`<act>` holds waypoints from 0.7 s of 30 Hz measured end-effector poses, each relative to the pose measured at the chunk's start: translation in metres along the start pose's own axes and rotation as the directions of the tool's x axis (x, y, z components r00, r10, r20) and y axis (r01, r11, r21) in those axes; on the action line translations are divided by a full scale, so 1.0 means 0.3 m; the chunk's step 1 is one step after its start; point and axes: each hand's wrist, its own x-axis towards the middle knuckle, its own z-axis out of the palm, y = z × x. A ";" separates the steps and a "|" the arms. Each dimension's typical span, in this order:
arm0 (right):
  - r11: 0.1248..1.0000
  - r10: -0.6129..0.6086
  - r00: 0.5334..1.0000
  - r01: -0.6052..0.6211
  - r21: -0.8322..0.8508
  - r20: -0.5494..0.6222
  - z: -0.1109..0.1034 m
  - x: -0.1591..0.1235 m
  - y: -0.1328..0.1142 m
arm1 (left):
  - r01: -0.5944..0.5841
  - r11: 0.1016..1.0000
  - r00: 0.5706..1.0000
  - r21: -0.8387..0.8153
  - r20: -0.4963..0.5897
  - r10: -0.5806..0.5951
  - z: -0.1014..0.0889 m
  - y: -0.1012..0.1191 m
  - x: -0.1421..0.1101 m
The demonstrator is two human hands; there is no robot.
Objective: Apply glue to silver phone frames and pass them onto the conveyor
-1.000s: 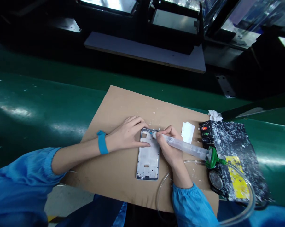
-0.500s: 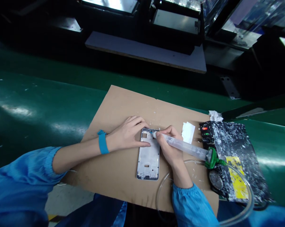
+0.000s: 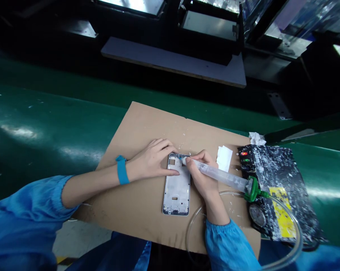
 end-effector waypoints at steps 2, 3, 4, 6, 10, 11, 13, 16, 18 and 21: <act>1.000 0.003 1.000 -0.003 -0.001 0.003 0.001 0.000 -0.001 | 0.001 1.000 1.000 0.000 0.001 -0.001 -0.001 0.001 0.000; 1.000 0.004 1.000 -0.004 -0.001 0.004 0.001 0.000 -0.001 | 0.003 1.000 1.000 -0.002 0.002 -0.003 -0.001 0.002 -0.001; 1.000 0.004 1.000 -0.004 0.000 0.006 0.001 -0.001 -0.002 | 0.005 1.000 1.000 -0.004 0.003 -0.005 -0.002 0.002 -0.001; 1.000 0.004 1.000 -0.004 -0.003 0.004 0.001 -0.002 -0.003 | 0.009 1.000 1.000 -0.006 0.007 -0.009 -0.001 0.003 -0.002; 1.000 0.002 1.000 -0.002 -0.019 0.009 0.001 -0.004 -0.003 | 0.013 1.000 1.000 -0.010 0.012 -0.013 0.000 0.002 -0.002; 1.000 0.001 1.000 -0.001 -0.021 0.011 0.001 -0.004 -0.003 | 0.014 1.000 1.000 -0.010 0.012 -0.014 0.000 0.002 -0.002; 1.000 -0.001 1.000 0.002 -0.024 0.009 0.001 -0.004 -0.003 | 0.014 1.000 1.000 -0.008 0.011 -0.014 -0.001 0.003 -0.002; 1.000 -0.007 1.000 0.007 -0.028 0.002 0.001 -0.002 -0.003 | 0.014 1.000 1.000 -0.003 0.016 -0.014 -0.005 0.005 -0.001; 1.000 -0.002 1.000 0.002 -0.029 0.003 0.001 -0.002 -0.004 | 0.016 1.000 1.000 -0.002 0.024 -0.016 -0.008 0.007 0.000; 1.000 0.007 1.000 -0.007 -0.023 0.005 0.001 -0.002 -0.004 | 0.015 1.000 1.000 0.001 0.027 -0.015 -0.008 0.007 0.000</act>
